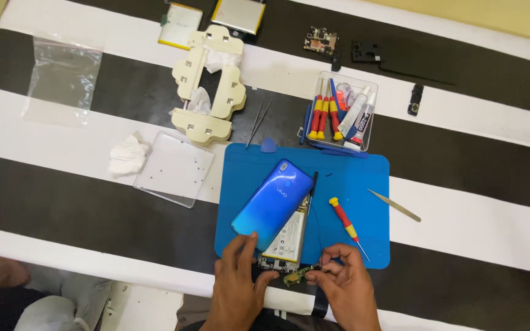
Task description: Repairing a mobile phone by disassembling and reassembling its internal components and back cover
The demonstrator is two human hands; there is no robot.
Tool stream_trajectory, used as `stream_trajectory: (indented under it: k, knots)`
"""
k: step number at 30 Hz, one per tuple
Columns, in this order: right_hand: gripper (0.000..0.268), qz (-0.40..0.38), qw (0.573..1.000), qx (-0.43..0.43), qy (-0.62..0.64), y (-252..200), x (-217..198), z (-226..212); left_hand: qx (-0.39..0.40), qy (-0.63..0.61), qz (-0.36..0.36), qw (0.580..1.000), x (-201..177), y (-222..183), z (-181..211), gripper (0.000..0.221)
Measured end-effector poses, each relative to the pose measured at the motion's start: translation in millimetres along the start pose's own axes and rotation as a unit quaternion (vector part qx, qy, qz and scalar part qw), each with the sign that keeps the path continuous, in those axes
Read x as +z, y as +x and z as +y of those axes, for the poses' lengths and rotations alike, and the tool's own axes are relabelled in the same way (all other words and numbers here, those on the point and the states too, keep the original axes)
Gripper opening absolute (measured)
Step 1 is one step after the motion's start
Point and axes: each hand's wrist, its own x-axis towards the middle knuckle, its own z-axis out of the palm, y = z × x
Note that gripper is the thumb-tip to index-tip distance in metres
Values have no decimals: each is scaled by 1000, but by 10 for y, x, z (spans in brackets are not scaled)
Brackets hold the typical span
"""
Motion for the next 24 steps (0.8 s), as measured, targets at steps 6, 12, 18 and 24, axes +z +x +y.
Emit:
stream_trajectory:
  k: [6, 12, 18, 24]
  knots:
    - [39, -1, 1000, -21, -1, -53, 23, -22, 101, -19, 9, 995, -104, 77, -10, 66]
    - [43, -30, 996, -87, -1, -26, 14, -5, 195, -47, 13, 980, -310, 138, 107, 51]
    - [42, 17, 997, -73, -20, -47, 75, -41, 213, -36, -38, 976, -420, 170, 198, 54]
    - [31, 81, 976, -3, -200, -190, 334, -474, 225, 82, -77, 968, -387, 192, 263, 55]
